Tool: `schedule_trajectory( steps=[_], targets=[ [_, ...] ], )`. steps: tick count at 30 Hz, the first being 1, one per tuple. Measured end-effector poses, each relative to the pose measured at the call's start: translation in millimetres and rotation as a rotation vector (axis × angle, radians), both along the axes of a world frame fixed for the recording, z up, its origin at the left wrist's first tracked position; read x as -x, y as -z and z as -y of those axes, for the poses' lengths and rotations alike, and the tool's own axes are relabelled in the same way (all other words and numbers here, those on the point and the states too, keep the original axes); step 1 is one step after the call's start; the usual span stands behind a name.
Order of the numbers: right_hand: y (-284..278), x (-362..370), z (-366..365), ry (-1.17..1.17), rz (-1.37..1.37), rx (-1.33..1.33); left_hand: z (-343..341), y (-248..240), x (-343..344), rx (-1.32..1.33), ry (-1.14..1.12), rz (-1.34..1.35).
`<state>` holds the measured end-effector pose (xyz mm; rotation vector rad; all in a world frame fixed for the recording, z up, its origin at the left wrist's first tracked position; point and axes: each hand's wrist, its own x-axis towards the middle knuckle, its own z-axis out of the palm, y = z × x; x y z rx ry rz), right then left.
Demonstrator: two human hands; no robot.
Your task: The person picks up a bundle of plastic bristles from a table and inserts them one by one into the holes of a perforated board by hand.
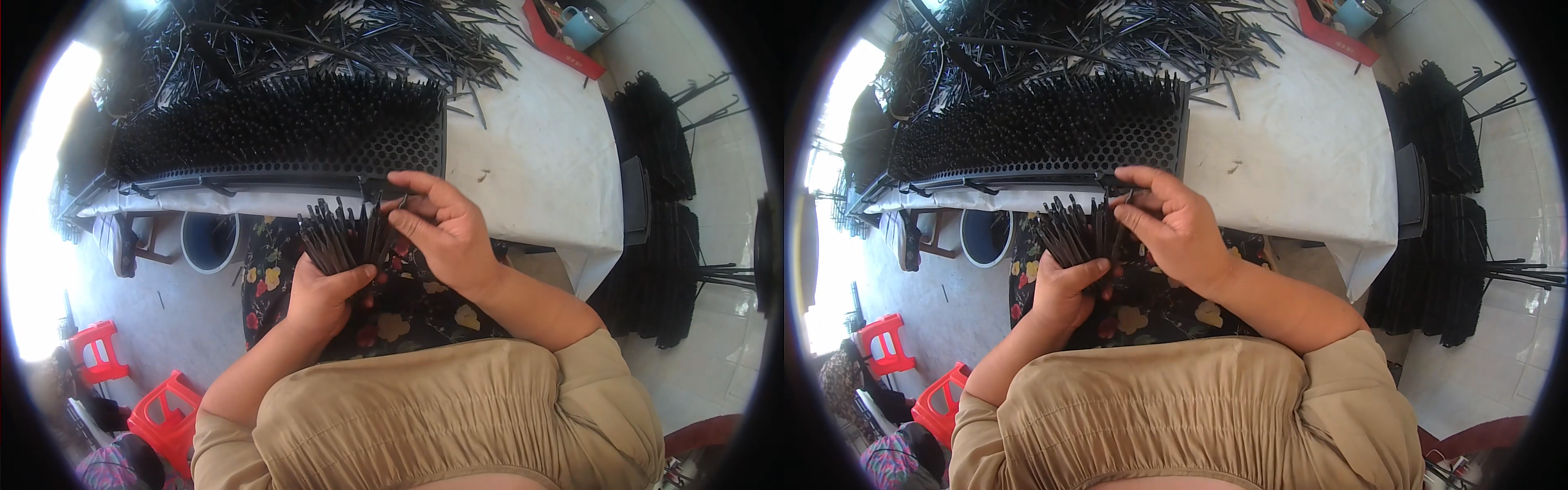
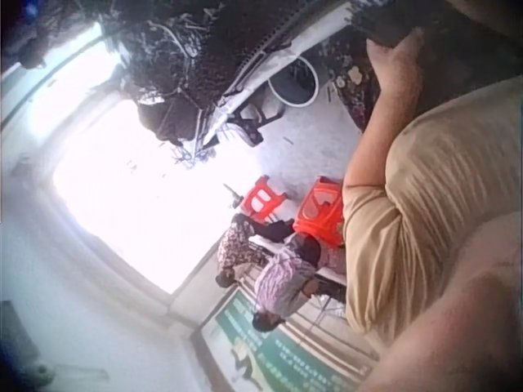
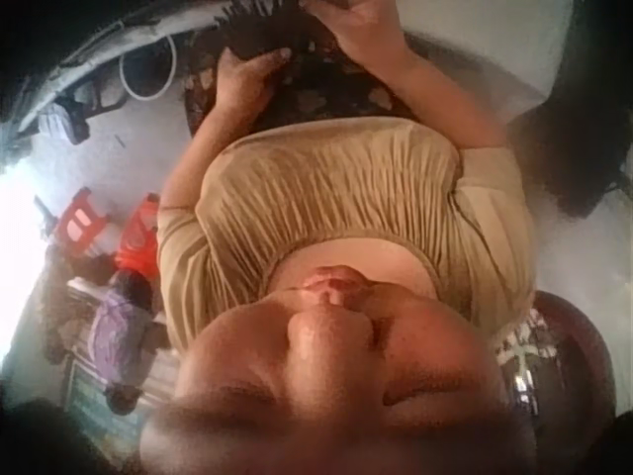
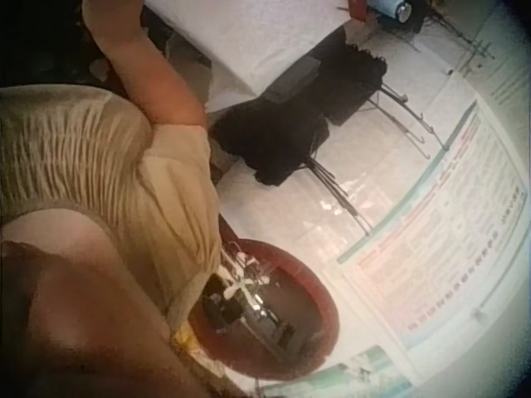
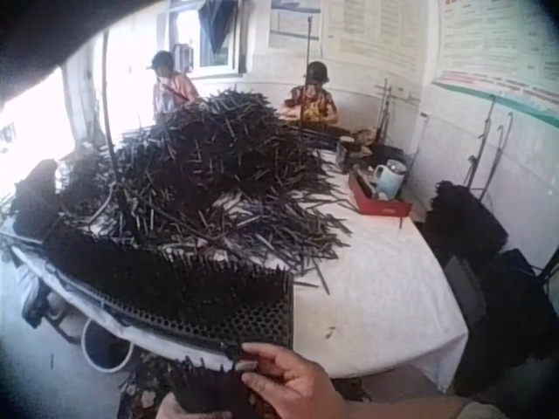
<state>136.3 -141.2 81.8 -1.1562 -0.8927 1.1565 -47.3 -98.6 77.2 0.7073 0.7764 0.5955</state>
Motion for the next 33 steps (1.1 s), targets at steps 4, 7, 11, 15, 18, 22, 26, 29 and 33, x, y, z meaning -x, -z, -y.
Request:
schedule_trajectory(
  steps=[4,7,11,15,18,22,26,29,33],
  targets=[
    [-14.4,-15.5,-4.5,-0.025,-0.053,0.061,-1.2,3.9,1.3,-0.001,0.092,-0.014],
    [-15.8,-26.3,-5.7,-0.129,-0.031,0.088,-1.9,2.6,-0.4,0.008,0.152,-0.051],
    [-17.2,-38.1,-6.6,-0.129,0.04,0.149,-2.1,0.6,-2.0,0.011,0.208,-0.078],
    [-32.9,-67.5,-21.1,0.172,0.095,-0.029,-2.3,6.0,-0.6,-0.037,0.193,-0.149],
    [-27.3,-88.3,-41.7,0.47,0.226,-0.26,-2.4,6.7,-2.9,-0.02,0.176,-0.168],
    [-27.7,-92.3,-52.0,0.579,0.692,-0.506,-2.2,5.4,-3.3,-0.038,0.166,-0.18],
    [-30.5,-91.1,-58.7,0.517,1.025,-0.529,-3.9,6.2,-4.2,-0.041,0.17,-0.196],
    [-29.6,-89.8,-64.5,0.449,1.099,-0.503,-4.4,6.0,-3.8,-0.067,0.182,-0.21],
    [-32.3,-92.9,-76.0,0.331,1.276,-0.55,-4.5,8.7,-4.9,-0.058,0.149,-0.233]
  ],
)
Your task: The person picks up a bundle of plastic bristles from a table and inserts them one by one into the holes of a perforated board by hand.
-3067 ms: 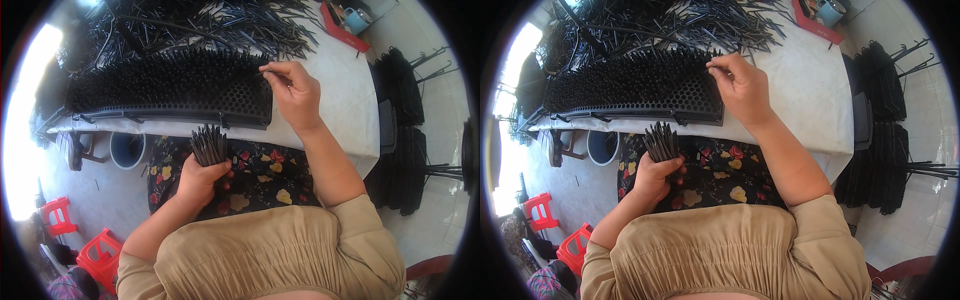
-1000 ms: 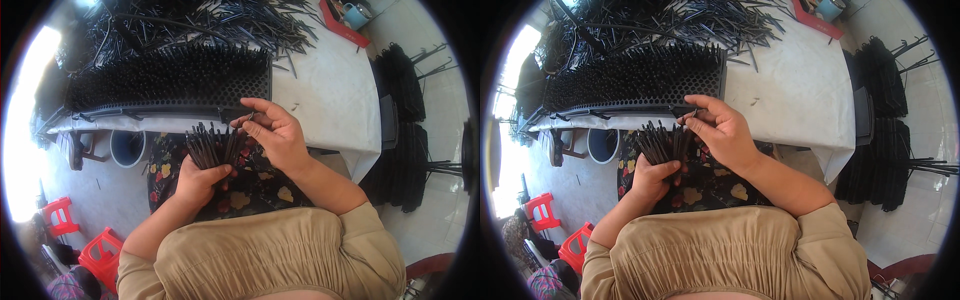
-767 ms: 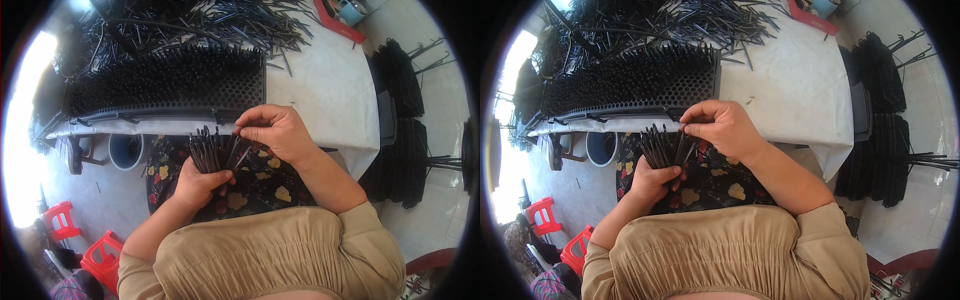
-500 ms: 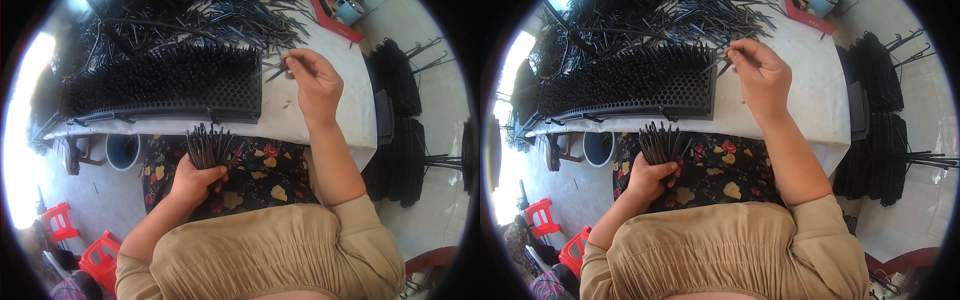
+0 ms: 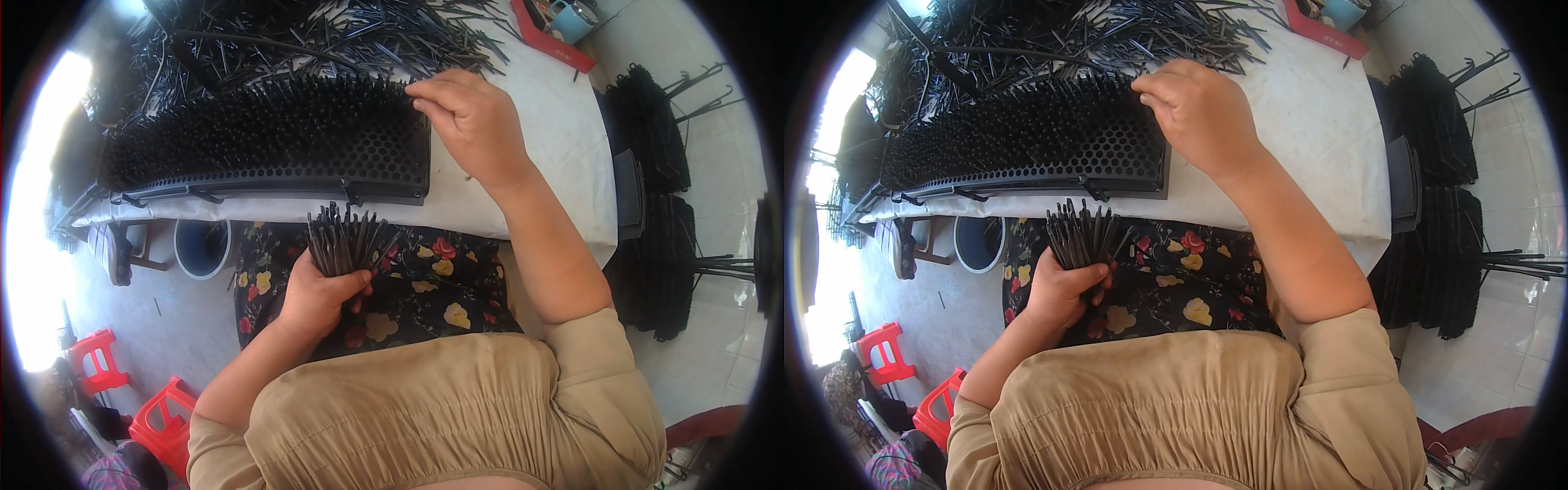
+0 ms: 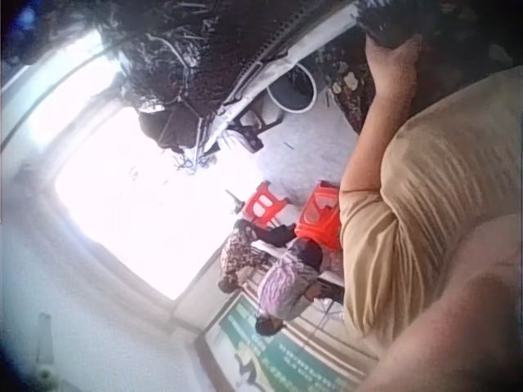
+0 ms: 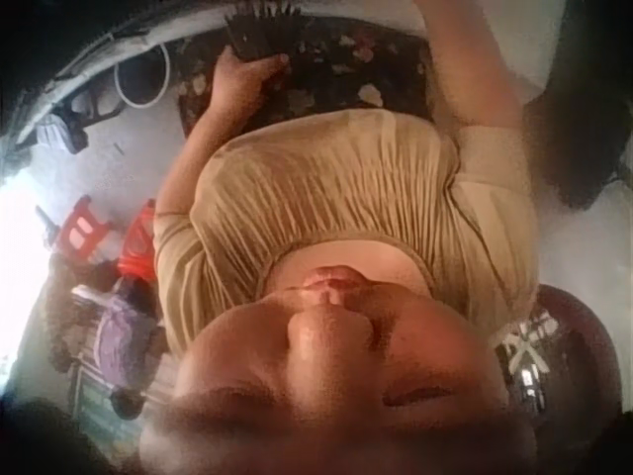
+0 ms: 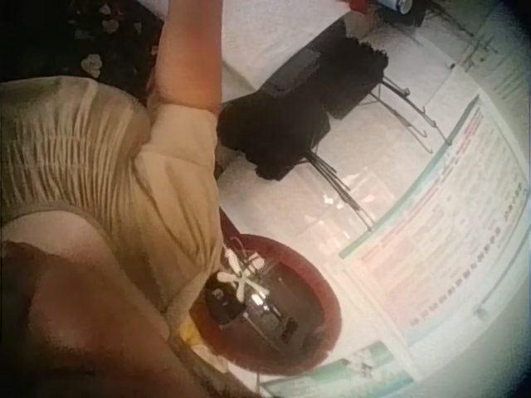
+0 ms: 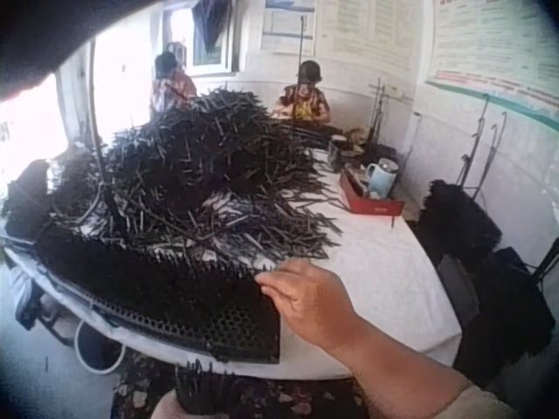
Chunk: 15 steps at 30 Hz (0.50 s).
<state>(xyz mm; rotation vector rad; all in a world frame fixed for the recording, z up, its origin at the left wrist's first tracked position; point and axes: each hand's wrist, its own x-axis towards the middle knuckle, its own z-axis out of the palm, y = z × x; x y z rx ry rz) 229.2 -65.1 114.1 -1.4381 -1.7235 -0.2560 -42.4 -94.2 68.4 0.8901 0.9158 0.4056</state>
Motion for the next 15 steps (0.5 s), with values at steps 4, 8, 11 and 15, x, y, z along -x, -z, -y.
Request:
schedule_trajectory(
  steps=[4,8,11,15],
  targets=[
    [-4.5,-3.1,-2.4,0.05,0.195,0.112,-0.2,-2.0,0.4,-0.02,0.022,-0.013],
    [-22.5,-3.2,3.0,0.057,-0.023,0.035,-2.2,-4.4,2.1,-0.009,0.009,-0.006],
    [-19.7,2.3,6.1,0.043,-0.392,-0.038,-4.3,-2.8,1.6,-0.01,0.036,-0.016],
    [-1.1,3.7,3.0,0.009,-0.541,-0.091,-3.6,-2.3,-0.7,0.008,0.004,0.001]
  ],
)
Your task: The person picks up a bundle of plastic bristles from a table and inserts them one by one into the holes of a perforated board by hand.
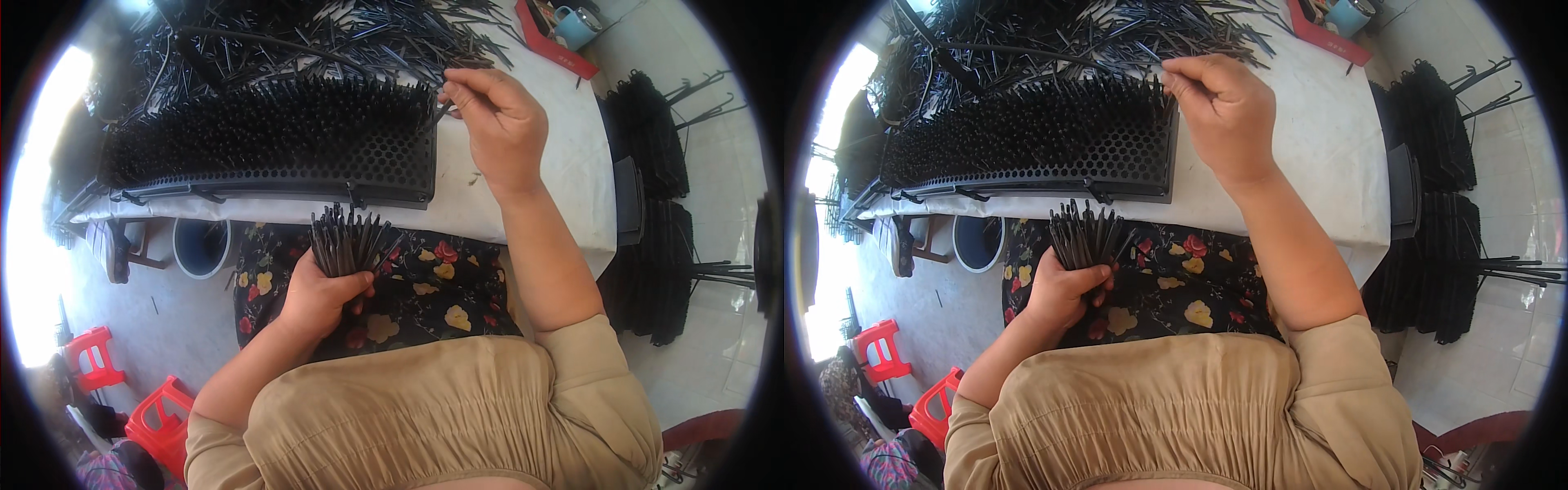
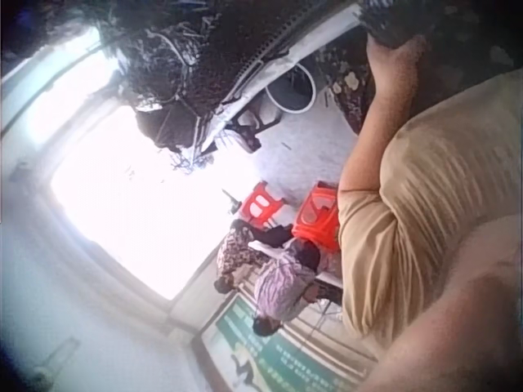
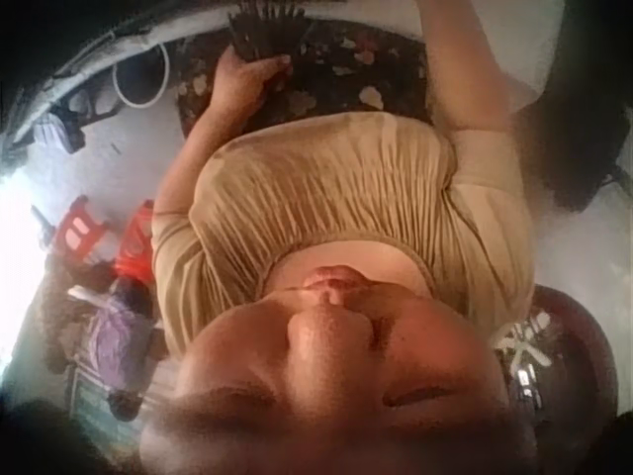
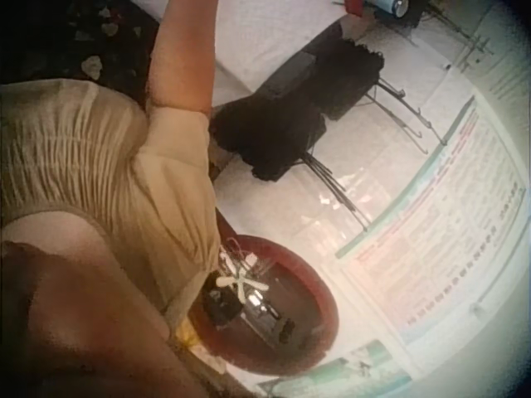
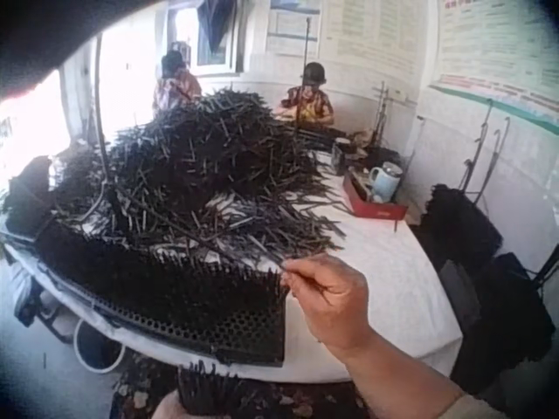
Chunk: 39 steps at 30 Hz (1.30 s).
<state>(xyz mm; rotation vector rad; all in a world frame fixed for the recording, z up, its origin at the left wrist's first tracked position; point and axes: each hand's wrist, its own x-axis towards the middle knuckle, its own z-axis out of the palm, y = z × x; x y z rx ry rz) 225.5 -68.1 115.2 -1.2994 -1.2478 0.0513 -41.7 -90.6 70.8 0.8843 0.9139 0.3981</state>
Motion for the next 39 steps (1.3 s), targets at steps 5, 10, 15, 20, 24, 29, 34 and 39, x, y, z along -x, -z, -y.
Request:
schedule_trajectory(
  steps=[5,10,15,20,24,29,34,39],
  targets=[
    [3.5,-0.8,-1.9,0.064,0.098,-0.021,-0.5,-0.7,1.9,-0.004,0.001,0.0],
    [7.2,0.7,-1.7,0.089,0.272,0.034,-0.1,0.9,1.5,0.018,-0.022,0.023],
    [12.2,10.4,0.3,0.134,0.718,-0.002,0.1,-0.1,5.8,0.041,-0.072,0.043],
    [6.1,65.2,55.3,-0.287,-0.348,0.382,2.1,-3.6,6.1,0.037,-0.128,0.219],
    [14.3,84.4,72.9,-0.512,-0.502,0.573,4.5,-11.5,1.1,0.044,-0.206,0.284],
    [8.0,61.3,32.2,-0.184,-0.351,0.084,2.6,-1.7,6.6,0.053,-0.258,0.192],
    [6.2,33.8,-7.5,-0.021,0.265,-0.166,4.2,-0.2,4.9,0.015,-0.176,0.083],
    [9.1,30.6,-17.7,0.026,0.427,-0.044,4.8,-1.5,4.7,0.02,-0.173,0.079]
  ],
)
